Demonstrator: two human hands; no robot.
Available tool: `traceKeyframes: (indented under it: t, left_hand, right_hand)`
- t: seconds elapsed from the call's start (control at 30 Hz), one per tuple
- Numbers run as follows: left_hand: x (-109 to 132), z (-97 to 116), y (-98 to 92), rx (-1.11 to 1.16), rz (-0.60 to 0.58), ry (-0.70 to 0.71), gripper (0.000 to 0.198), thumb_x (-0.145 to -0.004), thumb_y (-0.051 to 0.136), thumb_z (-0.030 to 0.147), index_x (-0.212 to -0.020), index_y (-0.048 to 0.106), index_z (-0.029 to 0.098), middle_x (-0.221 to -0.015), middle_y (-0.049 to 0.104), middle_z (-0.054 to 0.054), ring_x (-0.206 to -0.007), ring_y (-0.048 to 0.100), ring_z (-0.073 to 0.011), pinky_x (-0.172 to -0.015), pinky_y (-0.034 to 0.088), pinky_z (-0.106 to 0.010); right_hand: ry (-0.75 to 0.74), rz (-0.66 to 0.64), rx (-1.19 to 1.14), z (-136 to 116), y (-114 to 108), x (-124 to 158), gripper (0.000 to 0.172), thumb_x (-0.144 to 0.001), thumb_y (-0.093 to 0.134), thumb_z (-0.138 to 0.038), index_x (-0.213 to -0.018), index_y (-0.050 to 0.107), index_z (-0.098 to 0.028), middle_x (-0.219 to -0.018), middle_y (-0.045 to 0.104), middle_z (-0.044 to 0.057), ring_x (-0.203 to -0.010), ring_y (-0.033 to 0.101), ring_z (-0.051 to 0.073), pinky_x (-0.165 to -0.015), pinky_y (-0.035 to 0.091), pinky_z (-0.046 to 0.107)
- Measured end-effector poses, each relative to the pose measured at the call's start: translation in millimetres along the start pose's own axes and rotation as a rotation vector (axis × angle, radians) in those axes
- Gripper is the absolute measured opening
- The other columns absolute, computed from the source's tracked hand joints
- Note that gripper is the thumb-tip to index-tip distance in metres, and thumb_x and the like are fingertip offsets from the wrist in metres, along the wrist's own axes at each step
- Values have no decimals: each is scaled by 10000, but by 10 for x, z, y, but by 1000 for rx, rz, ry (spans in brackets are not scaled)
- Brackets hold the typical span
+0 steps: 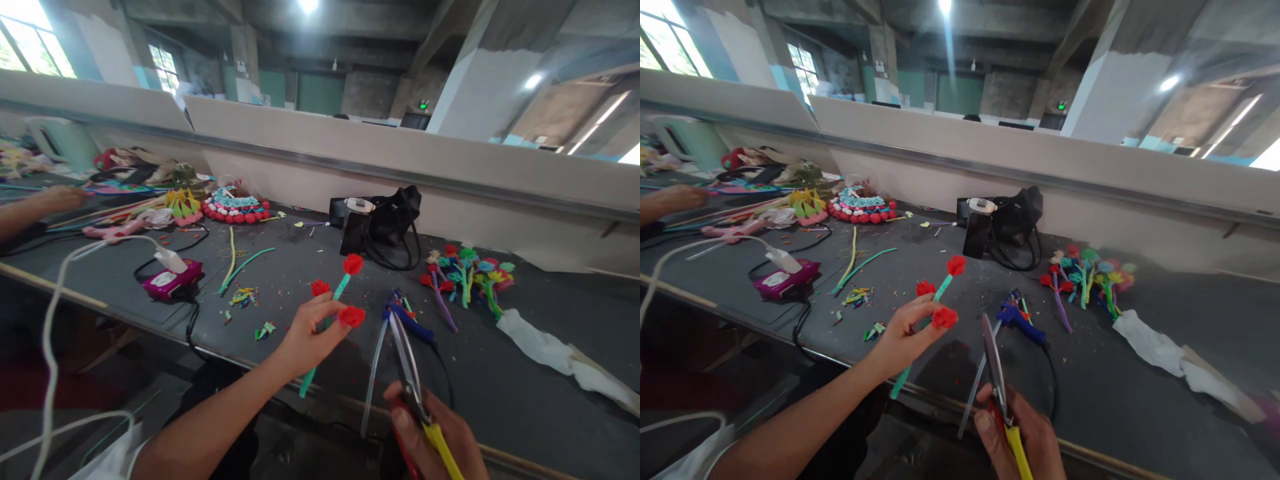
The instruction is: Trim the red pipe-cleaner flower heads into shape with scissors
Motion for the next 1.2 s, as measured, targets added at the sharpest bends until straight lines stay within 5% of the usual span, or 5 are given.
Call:
traceKeyframes:
  t: [0.33,0.73,0.97,1.13,1.2]
  left_hand:
    - [54,-43,88,482,-348,-242,226,-883,533,287,-821,687,133,-832,620,-53,-776,563,-170,-762,417,-303]
    - [164,0,393,951,-616,-530,228,-773,573,323,-714,649,116,-580,488,9,-440,522,-130,-533,438,-287]
    - [236,26,419,792,-625,-414,372,-797,694,494,-699,576,154,-608,533,4,-535,502,-119,-587,421,-273]
    - [286,1,402,675,-531,-365,479,-823,679,596,-680,532,163,-577,514,13,-559,492,-111,-606,404,-262]
    - [286,23,405,666,-540,-319,463,-835,678,571,-676,520,166,-588,509,15,-567,492,-112,-599,407,-257]
  right_hand:
    - [-40,16,51,118,25,-34,380,-858,565,-613,-862,678,-250,-567,570,-54,-472,473,108,-496,383,215]
    - [-27,198,10,-133,-77,-201,374,-829,643,-569,-974,734,-237,-592,611,-34,-519,562,133,-529,462,229]
    - [-56,261,-94,-256,-4,-317,492,-854,655,-513,-1255,632,-228,-597,565,-46,-495,508,129,-517,450,264]
    - [6,365,-625,-194,33,-428,534,-844,714,-441,-1303,553,-220,-537,493,-92,-445,447,101,-443,375,226]
    - [72,266,-763,-165,63,-480,446,-829,723,-467,-1166,617,-195,-512,448,-100,-431,402,82,-431,347,214]
Point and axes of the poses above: each hand's wrist, its own x-axis away from the middle knuckle, its own y-axis out of the palm, z = x × y, the point moved 3 cm from there along -x, towards the middle knuckle
